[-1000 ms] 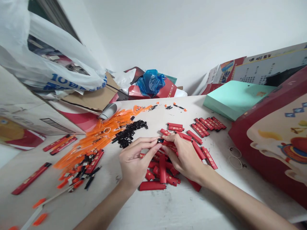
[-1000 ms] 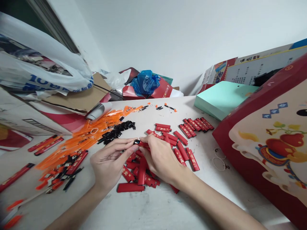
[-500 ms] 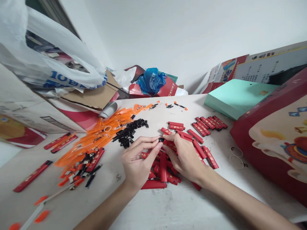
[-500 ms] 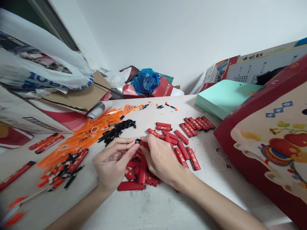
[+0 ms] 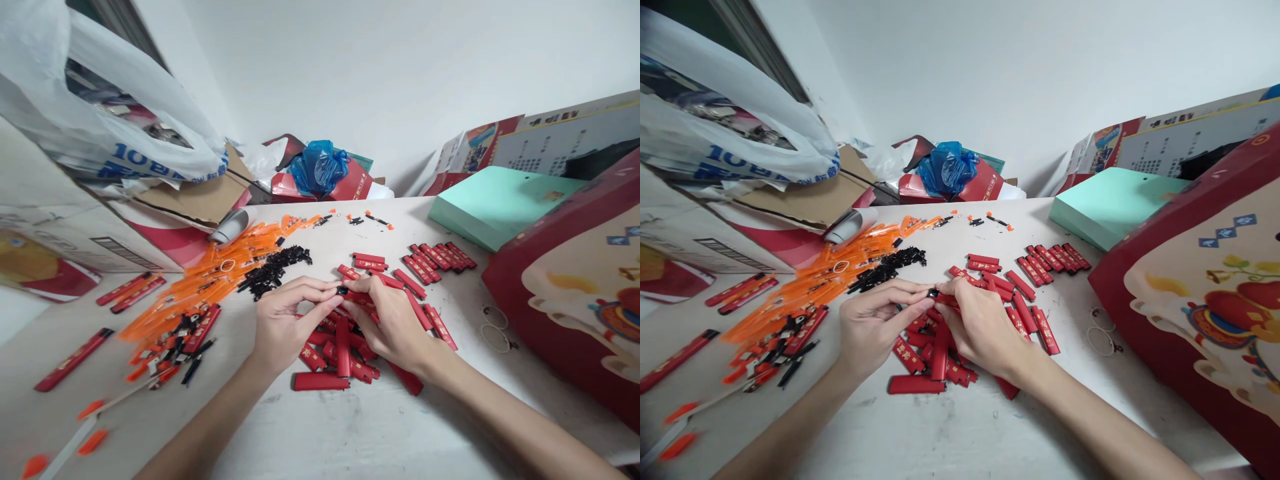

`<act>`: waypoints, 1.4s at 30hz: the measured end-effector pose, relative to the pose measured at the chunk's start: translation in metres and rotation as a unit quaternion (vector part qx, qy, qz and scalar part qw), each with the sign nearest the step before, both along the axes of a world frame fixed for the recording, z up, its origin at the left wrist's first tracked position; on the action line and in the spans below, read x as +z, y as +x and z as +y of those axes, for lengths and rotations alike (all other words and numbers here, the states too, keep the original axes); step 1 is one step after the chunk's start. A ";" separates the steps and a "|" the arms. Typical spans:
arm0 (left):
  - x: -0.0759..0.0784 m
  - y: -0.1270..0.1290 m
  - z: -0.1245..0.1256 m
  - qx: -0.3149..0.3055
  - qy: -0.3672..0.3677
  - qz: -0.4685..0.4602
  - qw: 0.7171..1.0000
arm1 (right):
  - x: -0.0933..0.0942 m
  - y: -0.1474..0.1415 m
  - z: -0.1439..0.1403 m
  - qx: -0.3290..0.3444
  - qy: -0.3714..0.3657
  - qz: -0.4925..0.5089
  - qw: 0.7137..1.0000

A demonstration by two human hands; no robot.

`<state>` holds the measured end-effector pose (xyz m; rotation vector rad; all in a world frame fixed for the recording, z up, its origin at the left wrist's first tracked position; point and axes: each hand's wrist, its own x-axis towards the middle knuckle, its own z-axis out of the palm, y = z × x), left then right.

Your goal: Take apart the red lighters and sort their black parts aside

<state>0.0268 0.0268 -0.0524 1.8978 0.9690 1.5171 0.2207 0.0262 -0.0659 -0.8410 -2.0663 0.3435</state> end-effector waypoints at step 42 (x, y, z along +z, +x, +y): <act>0.008 -0.061 0.039 0.260 -0.086 0.460 0.845 | -0.006 0.006 0.016 -0.115 -0.146 0.041 0.982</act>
